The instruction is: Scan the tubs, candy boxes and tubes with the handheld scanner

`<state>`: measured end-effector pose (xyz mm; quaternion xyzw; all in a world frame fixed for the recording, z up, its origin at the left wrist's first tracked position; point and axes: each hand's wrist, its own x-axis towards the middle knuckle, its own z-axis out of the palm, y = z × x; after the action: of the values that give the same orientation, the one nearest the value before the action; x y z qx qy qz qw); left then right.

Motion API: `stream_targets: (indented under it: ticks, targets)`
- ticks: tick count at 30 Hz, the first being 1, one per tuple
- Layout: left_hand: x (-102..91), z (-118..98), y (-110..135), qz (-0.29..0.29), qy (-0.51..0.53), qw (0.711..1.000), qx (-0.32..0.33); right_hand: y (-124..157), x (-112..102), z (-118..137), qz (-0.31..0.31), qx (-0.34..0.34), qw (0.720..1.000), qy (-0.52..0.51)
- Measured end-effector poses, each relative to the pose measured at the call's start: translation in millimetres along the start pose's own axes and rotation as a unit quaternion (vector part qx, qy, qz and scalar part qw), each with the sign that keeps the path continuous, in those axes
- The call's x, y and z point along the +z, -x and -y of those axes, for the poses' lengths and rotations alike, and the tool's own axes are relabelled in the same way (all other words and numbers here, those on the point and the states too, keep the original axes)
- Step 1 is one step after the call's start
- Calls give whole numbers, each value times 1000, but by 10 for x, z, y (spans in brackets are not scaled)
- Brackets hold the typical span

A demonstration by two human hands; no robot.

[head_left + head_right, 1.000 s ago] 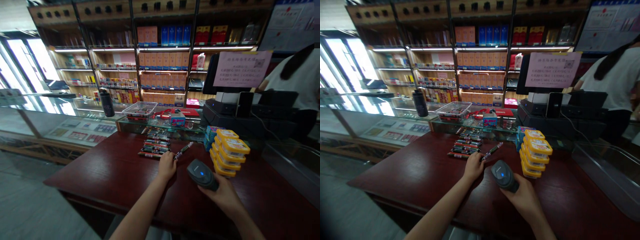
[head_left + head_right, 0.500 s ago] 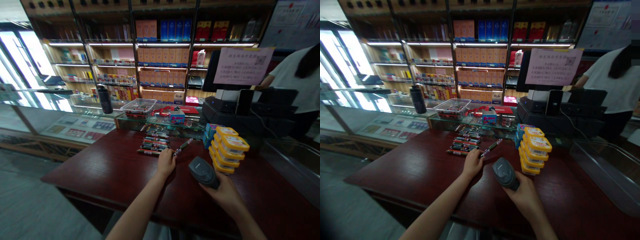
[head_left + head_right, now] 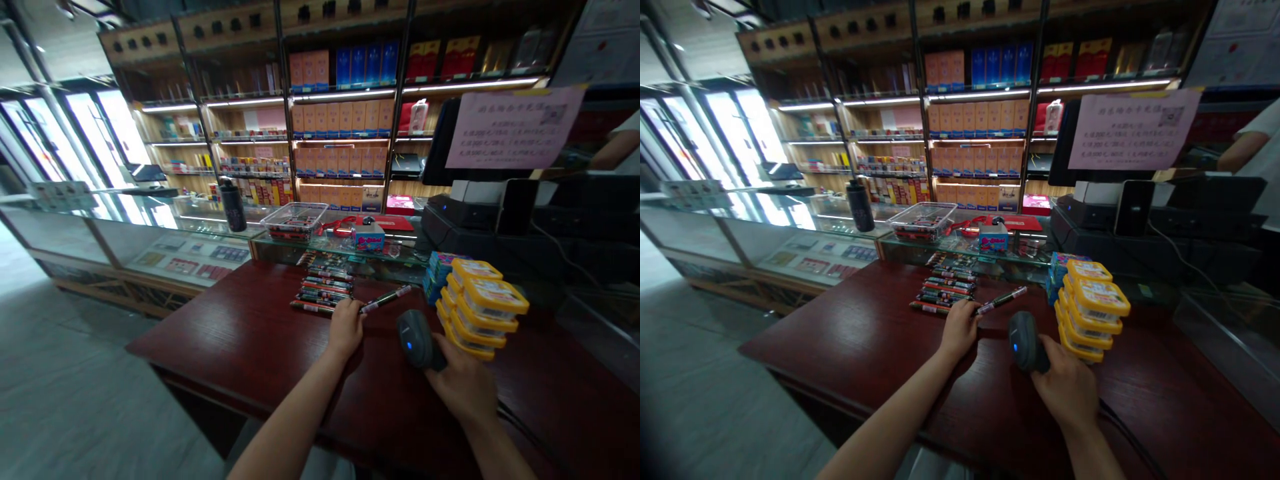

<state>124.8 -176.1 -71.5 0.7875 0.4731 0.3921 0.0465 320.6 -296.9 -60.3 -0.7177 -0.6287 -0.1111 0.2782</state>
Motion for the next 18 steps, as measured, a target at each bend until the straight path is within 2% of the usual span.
stream_targets:
  ticks: [3,6,10,13,15,18]
  targets:
    - [-29,30,-30,-5,11,1000,5,30,9,-44,2,-6,1000,9]
    - [-165,151,-126,2,1,1000,13,40,9,-70,15,-8,1000,10]
    - [-533,485,-234,-10,-23,1000,15,36,14,-81,20,-12,1000,8]
    - [-802,796,-196,-39,-53,998,-6,24,11,-82,24,-4,1000,-2]
    - [-909,973,-132,-40,-71,997,-20,18,10,-83,36,3,999,-10]
    - [-947,1128,-62,-42,-77,996,-23,21,18,-93,40,10,999,-1]
